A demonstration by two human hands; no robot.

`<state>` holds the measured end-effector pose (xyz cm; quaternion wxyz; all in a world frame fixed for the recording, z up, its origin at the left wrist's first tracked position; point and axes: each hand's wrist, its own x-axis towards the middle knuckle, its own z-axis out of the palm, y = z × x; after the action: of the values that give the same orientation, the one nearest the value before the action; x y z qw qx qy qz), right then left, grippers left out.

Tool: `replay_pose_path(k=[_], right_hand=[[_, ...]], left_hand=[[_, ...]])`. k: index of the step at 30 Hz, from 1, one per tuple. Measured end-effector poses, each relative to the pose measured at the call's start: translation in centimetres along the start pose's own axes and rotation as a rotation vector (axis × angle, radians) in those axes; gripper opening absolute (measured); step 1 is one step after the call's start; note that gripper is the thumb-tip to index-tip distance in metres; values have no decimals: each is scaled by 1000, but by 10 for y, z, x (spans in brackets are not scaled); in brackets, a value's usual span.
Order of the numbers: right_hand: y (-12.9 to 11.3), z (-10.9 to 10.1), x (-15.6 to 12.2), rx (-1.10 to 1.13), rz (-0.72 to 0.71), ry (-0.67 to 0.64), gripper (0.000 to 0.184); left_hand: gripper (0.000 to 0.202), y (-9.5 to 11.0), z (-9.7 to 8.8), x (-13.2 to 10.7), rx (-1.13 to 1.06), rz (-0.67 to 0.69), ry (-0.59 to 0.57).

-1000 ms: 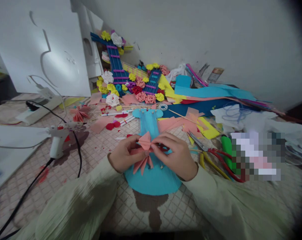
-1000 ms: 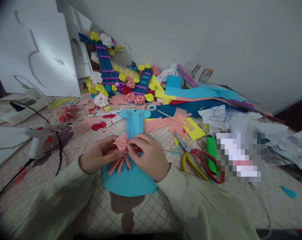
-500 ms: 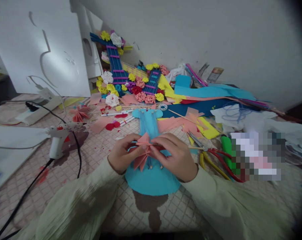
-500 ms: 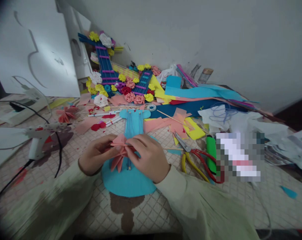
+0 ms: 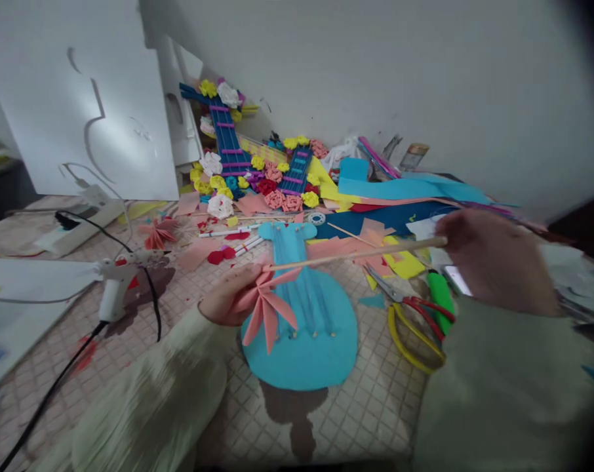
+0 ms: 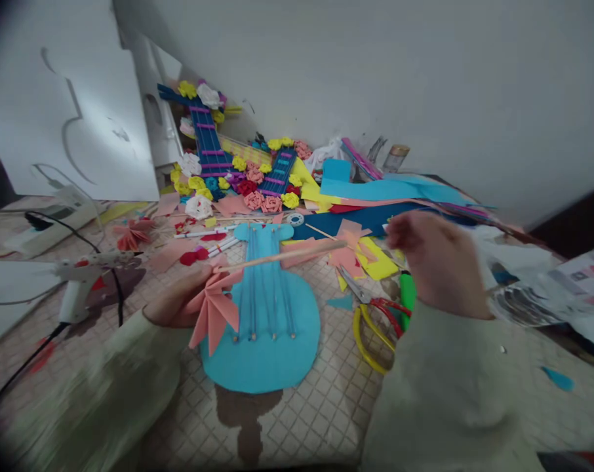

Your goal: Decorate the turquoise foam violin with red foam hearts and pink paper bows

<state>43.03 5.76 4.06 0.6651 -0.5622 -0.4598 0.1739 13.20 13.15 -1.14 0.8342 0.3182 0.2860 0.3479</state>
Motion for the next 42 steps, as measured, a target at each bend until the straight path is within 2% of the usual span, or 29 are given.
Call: replay_pose_path(k=[2,3,5,7,8,11,14,18,23,28,34,42], right_hand=[[13,22,-10,4,101,-149,16],[18,38,-18,4,191,-339,20],[23,69,-37,107,292,-606,26],[25,95,-56,297,404,-769,28],[25,104,-64,346,430,-791,26],[26,116,-77,445,531,-763,19],[28,115,-79,507,539,-740,14],[27,114,-81,563,559,-798,11],[25,115,-84,582,577,-797,7],[29,115,-84,575,572,-756,13],[29,113,-87,554,562,-846,17],[22,113,-85,469,553,-713,16]], left_hand=[[20,-2,0,-1,-63,-70,-2],[20,-4,0,-1,-73,-106,-4],[19,-8,0,-3,-57,-151,-17],[18,-11,2,-5,-9,-160,-47],[18,-13,3,-6,18,-155,-58],[20,-15,6,-7,95,-106,-83],[21,-14,7,-6,136,-63,-103],[23,-13,8,-6,159,-121,-126],[24,-15,7,-7,171,-149,-120],[23,-16,5,-7,148,-177,-83],[23,-15,7,-7,152,-155,-158],[24,-17,-1,0,232,-44,-130]])
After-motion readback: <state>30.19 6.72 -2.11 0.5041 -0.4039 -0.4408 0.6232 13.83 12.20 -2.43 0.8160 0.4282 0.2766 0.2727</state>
